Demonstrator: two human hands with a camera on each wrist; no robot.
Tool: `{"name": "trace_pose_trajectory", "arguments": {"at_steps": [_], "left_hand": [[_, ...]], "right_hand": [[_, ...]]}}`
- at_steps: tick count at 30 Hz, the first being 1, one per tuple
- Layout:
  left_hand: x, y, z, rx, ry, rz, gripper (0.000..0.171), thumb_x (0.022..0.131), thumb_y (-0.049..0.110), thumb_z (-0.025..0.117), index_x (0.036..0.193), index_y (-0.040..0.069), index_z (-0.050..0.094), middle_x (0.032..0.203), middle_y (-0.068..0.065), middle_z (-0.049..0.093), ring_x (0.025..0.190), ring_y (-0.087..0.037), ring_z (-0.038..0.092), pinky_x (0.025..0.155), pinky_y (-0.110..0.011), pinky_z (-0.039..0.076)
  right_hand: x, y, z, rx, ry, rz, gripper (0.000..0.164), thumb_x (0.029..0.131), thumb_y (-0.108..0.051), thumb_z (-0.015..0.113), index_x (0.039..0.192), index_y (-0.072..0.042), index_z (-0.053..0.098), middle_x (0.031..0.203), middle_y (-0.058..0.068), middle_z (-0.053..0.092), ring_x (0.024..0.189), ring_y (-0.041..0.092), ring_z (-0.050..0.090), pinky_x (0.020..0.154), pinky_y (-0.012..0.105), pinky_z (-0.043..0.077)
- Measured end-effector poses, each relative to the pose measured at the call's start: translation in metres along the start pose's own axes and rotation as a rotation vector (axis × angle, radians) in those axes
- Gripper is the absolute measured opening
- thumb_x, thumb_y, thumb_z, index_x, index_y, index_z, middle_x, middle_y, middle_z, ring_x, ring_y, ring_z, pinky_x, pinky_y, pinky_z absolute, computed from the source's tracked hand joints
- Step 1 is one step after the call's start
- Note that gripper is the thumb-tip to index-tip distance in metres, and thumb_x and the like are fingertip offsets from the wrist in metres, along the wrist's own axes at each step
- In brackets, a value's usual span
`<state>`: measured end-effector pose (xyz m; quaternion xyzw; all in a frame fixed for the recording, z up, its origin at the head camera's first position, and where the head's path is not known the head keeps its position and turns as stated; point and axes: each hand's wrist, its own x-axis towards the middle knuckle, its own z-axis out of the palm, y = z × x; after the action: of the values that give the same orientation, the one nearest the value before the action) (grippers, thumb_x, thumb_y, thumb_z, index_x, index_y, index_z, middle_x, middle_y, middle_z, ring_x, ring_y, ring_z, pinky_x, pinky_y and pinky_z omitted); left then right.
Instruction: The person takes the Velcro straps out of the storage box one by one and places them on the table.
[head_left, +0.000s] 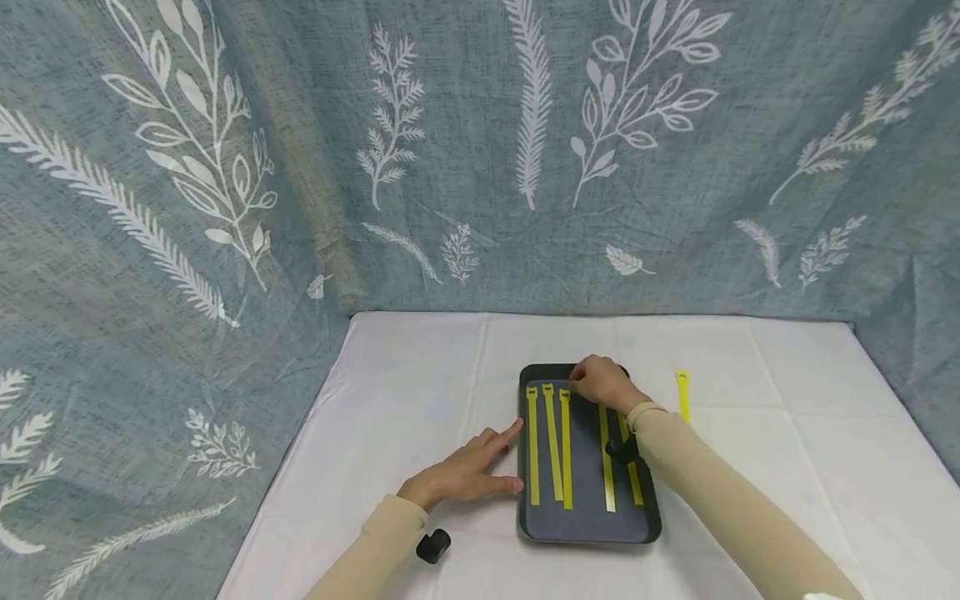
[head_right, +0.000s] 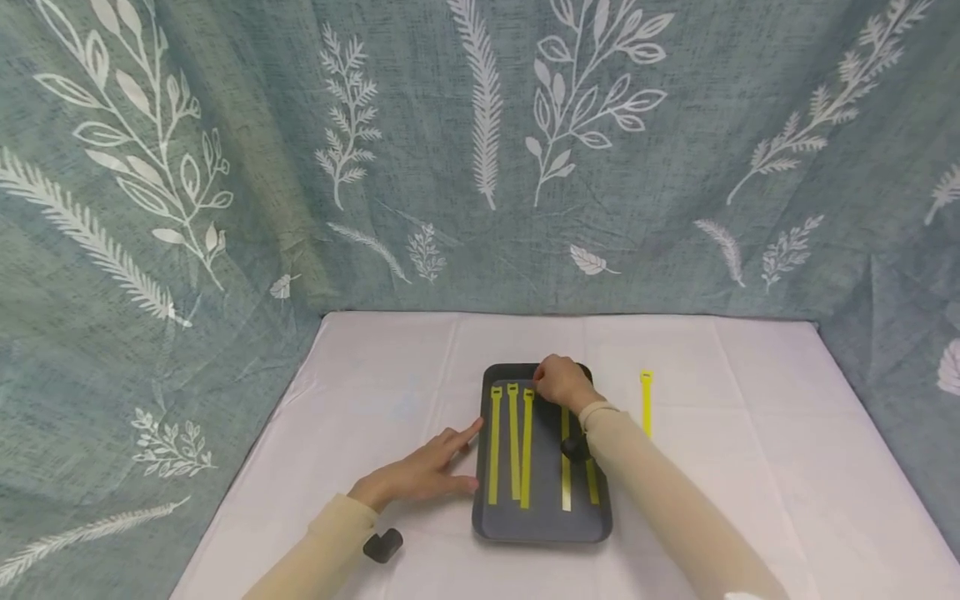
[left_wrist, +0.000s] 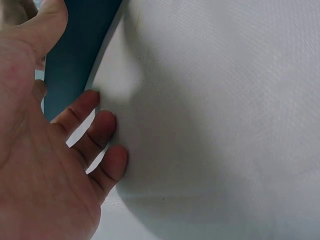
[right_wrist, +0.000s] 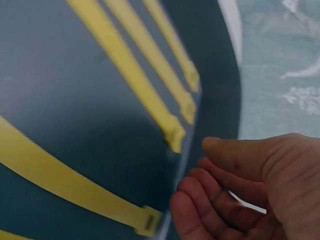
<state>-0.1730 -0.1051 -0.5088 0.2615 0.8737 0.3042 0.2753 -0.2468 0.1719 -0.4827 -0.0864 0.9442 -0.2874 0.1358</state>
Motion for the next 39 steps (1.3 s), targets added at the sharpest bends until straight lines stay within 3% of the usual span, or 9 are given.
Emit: {"name": "trace_pose_trajectory", "arguments": {"at_steps": [4,10,16,20,25,34,39], "left_hand": [[0.001,-0.001,-0.001,-0.005,-0.005,0.001,0.094,0.093,0.050,0.070,0.164,0.029,0.013,0.137,-0.007,0.048,0.127,-0.023,0.045,0.113,-0.052,0.038],[0.002,-0.001,-0.004,-0.003,-0.006,0.008,0.094,0.093,0.050,0.070,0.165,0.028,0.013,0.137,-0.007,0.049,0.127,-0.023,0.046,0.113,-0.052,0.038],[0.000,-0.001,-0.005,-0.001,-0.008,0.000,0.094,0.092,0.050,0.070,0.164,0.028,0.014,0.137,-0.008,0.049,0.127,-0.023,0.046,0.113,-0.053,0.038],[-0.002,0.000,-0.004,-0.007,-0.017,-0.010,0.095,0.092,0.052,0.070,0.164,0.028,0.014,0.137,-0.007,0.049,0.127,-0.023,0.046,0.113,-0.053,0.038],[-0.002,-0.001,-0.005,-0.012,-0.016,-0.004,0.094,0.092,0.054,0.069,0.164,0.030,0.013,0.138,-0.006,0.048,0.128,-0.022,0.045,0.113,-0.052,0.038],[-0.002,-0.001,-0.005,-0.010,-0.012,0.003,0.093,0.093,0.052,0.068,0.165,0.028,0.013,0.139,-0.008,0.047,0.130,-0.025,0.045,0.114,-0.054,0.036],[-0.003,0.001,-0.003,-0.016,-0.014,0.002,0.093,0.093,0.050,0.069,0.165,0.027,0.014,0.138,-0.008,0.048,0.128,-0.024,0.045,0.113,-0.054,0.036]], "right_hand": [[0.000,-0.001,0.013,-0.074,-0.005,0.013,0.038,0.097,-0.021,0.069,0.124,0.006,0.068,0.121,0.024,0.070,0.105,0.036,0.069,0.089,0.048,0.056],[0.001,-0.001,0.025,-0.177,0.046,-0.025,0.036,0.094,-0.023,0.074,0.118,0.004,0.071,0.113,0.020,0.068,0.097,0.031,0.066,0.082,0.044,0.056],[0.000,-0.003,0.030,-0.137,0.049,-0.017,0.030,0.094,-0.020,0.074,0.113,0.003,0.069,0.110,0.017,0.065,0.094,0.027,0.063,0.081,0.042,0.055],[-0.001,-0.003,0.031,-0.078,0.014,0.008,0.019,0.095,-0.017,0.073,0.102,-0.001,0.068,0.102,0.013,0.063,0.081,0.020,0.059,0.073,0.037,0.052],[-0.002,-0.002,0.026,0.028,0.032,0.021,0.012,0.095,-0.015,0.071,0.094,-0.004,0.065,0.092,0.011,0.066,0.072,0.019,0.056,0.067,0.034,0.047],[-0.003,0.010,0.016,0.382,-0.014,0.070,0.019,0.101,-0.017,0.059,0.112,-0.001,0.061,0.093,0.014,0.069,0.077,0.022,0.062,0.069,0.034,0.051],[-0.004,0.015,0.016,0.512,-0.037,0.102,0.030,0.103,-0.020,0.058,0.122,0.003,0.062,0.107,0.017,0.072,0.082,0.018,0.066,0.074,0.034,0.057]]}}
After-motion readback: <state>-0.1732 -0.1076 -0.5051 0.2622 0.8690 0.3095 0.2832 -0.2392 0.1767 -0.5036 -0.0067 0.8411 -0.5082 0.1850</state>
